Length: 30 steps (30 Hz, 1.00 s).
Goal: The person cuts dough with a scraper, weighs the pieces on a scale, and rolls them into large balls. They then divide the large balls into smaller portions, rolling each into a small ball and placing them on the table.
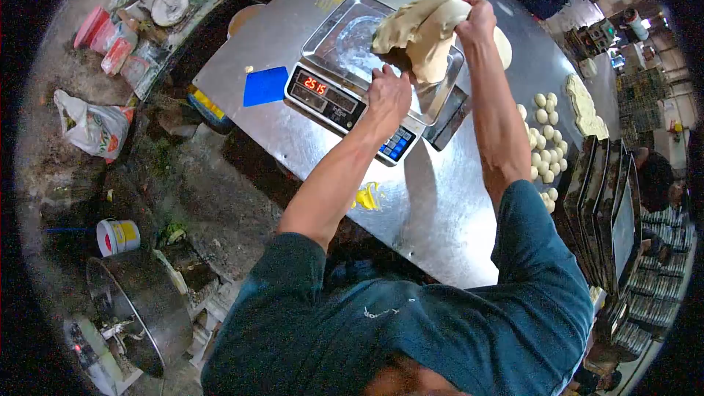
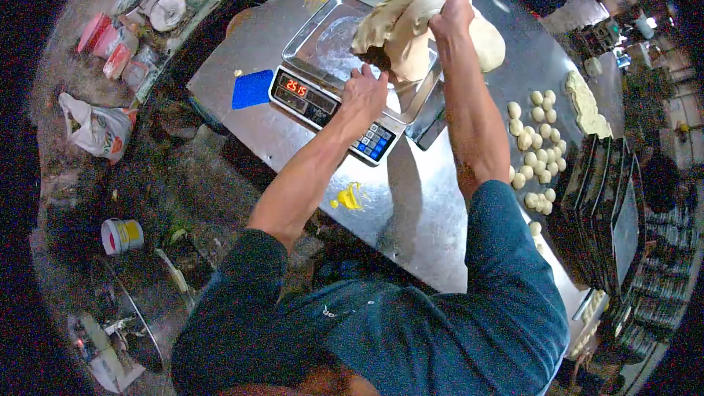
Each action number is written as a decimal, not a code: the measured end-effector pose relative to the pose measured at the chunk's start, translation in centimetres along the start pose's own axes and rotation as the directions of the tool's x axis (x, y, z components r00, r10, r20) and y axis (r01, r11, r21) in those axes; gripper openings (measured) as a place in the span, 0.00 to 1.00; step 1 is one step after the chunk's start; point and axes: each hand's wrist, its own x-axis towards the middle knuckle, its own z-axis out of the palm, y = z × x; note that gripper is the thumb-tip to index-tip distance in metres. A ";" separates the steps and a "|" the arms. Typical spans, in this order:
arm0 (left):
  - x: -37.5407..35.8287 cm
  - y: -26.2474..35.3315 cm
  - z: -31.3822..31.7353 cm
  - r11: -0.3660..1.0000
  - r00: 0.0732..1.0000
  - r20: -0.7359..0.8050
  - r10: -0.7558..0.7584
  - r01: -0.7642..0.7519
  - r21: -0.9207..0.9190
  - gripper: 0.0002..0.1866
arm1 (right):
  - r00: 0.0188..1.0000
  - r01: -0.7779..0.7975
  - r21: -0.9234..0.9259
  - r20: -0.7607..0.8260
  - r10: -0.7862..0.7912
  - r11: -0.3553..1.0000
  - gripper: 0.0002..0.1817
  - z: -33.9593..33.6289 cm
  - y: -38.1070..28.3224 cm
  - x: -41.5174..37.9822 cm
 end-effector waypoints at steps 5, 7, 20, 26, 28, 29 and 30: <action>1.5 -0.2 0.2 0.994 0.999 0.024 0.037 -0.039 0.101 0.19 | 0.975 0.060 -0.072 0.218 -0.043 0.996 0.15 -0.4 -1.5 0.9; 1.4 -0.5 0.1 0.994 0.998 0.023 0.057 -0.059 0.092 0.20 | 0.946 0.054 -0.017 0.321 -0.046 0.998 0.14 -0.5 -2.8 0.3; -5.3 3.5 -5.2 -0.477 0.937 -0.348 0.009 -0.302 -0.825 0.43 | 0.811 -0.129 0.293 0.581 -0.069 0.947 0.23 -8.2 -12.1 -18.2; -10.1 9.4 2.4 -0.219 0.973 -0.233 0.006 -0.226 -0.949 0.19 | 0.933 0.083 -0.541 0.336 0.125 0.837 0.31 -22.2 -7.6 -25.7; -14.4 11.7 -4.7 -0.236 0.924 0.365 -0.110 0.332 -0.913 0.09 | 0.883 0.000 -0.748 0.312 0.351 0.664 0.44 -24.4 -10.0 -28.0; -13.7 13.4 -1.1 -0.309 0.931 0.295 -0.215 0.222 -0.925 0.11 | 0.846 -0.013 -0.834 0.285 0.450 0.552 0.48 -24.5 -11.9 -28.3; -13.3 14.6 -0.2 -0.244 0.935 0.224 -0.275 0.158 -0.957 0.13 | 0.727 0.101 -0.670 0.555 0.405 0.735 0.57 -28.1 -11.5 -26.5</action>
